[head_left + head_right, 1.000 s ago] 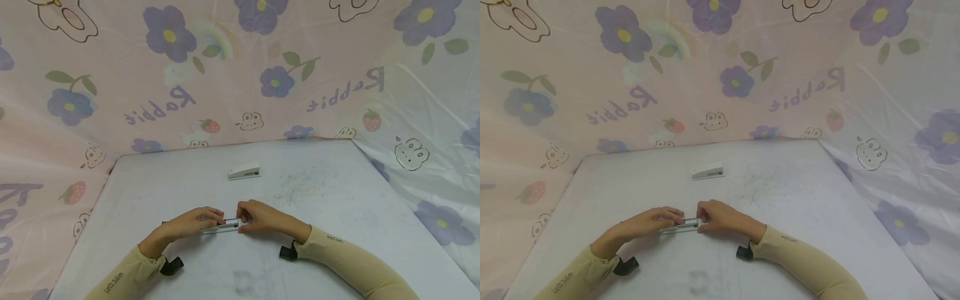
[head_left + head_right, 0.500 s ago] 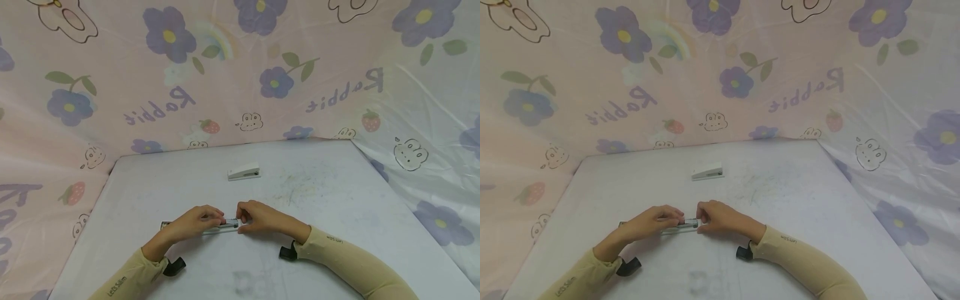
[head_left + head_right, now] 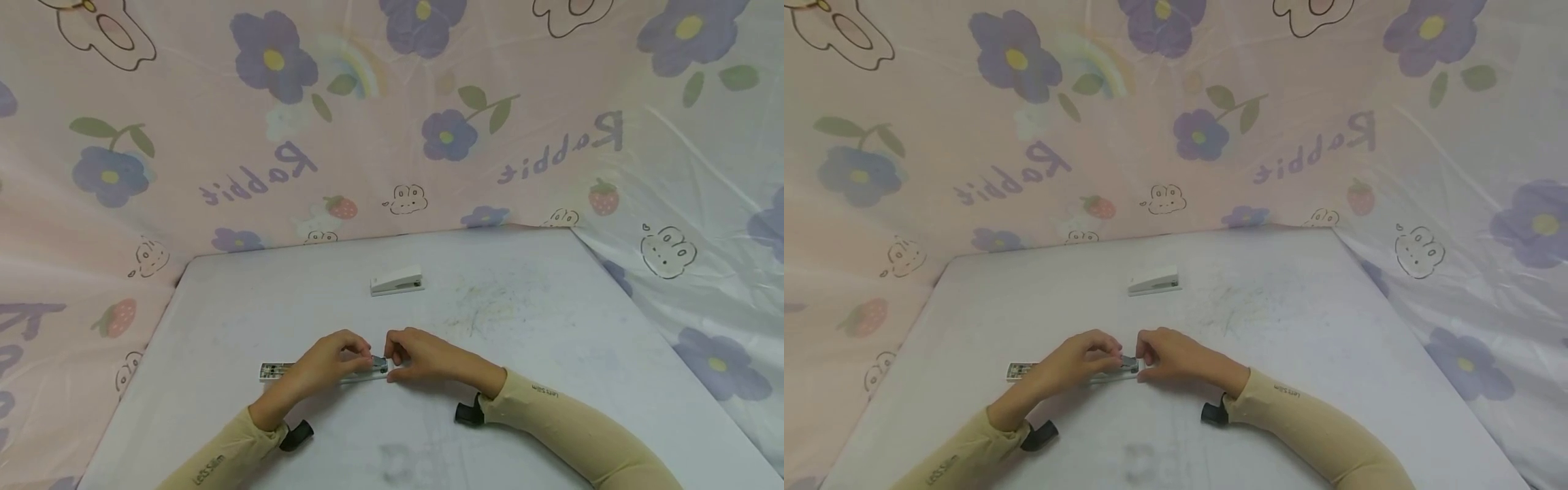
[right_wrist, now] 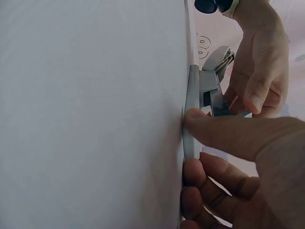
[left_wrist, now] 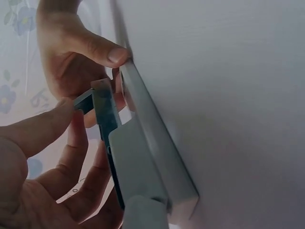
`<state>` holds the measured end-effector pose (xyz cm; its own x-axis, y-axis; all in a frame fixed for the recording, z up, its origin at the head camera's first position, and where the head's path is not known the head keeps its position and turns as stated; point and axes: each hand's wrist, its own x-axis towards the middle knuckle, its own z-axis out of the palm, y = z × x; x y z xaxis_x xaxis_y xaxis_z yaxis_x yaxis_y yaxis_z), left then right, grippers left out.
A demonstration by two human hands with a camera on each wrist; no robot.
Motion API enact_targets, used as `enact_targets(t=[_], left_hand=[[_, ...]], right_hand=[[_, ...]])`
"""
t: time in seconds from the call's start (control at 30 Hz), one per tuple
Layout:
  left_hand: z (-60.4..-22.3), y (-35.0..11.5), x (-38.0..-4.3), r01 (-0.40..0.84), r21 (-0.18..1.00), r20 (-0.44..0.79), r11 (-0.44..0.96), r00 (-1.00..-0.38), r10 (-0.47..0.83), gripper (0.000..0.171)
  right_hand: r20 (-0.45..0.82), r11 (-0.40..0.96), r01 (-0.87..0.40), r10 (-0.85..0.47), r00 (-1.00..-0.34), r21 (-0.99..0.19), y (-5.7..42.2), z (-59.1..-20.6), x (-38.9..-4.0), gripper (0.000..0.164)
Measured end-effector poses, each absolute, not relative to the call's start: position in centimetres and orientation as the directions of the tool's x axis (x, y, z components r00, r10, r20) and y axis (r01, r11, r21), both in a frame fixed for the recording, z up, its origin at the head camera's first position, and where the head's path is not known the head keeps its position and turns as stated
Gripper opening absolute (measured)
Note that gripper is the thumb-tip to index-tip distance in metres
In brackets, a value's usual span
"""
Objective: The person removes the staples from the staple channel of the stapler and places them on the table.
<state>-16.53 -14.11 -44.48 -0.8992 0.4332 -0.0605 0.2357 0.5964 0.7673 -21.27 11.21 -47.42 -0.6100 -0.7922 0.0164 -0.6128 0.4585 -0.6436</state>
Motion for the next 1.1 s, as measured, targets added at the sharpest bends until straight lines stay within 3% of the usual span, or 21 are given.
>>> enact_targets(t=[0.3,0.63,1.1], left_hand=[[-45.0,-13.6,-16.5,0.257,0.712,-0.013,0.653,-0.926,0.378,0.016],[-45.2,-13.1,-16.1,0.444,0.558,0.155,0.701,-0.886,0.437,0.014],[-45.0,-12.6,-15.6,0.531,0.395,0.284,0.749,-0.847,0.45,0.016]], right_hand=[[0.008,0.473,-0.606,-0.784,-0.62,-0.64,11.2,-47.4,-21.2,0.03],[0.002,0.475,-0.6,-0.783,-0.622,-0.644,11.2,-47.4,-21.2,0.029],[0.007,0.476,-0.604,-0.782,-0.623,-0.64,11.1,-47.3,-21.2,0.03]])
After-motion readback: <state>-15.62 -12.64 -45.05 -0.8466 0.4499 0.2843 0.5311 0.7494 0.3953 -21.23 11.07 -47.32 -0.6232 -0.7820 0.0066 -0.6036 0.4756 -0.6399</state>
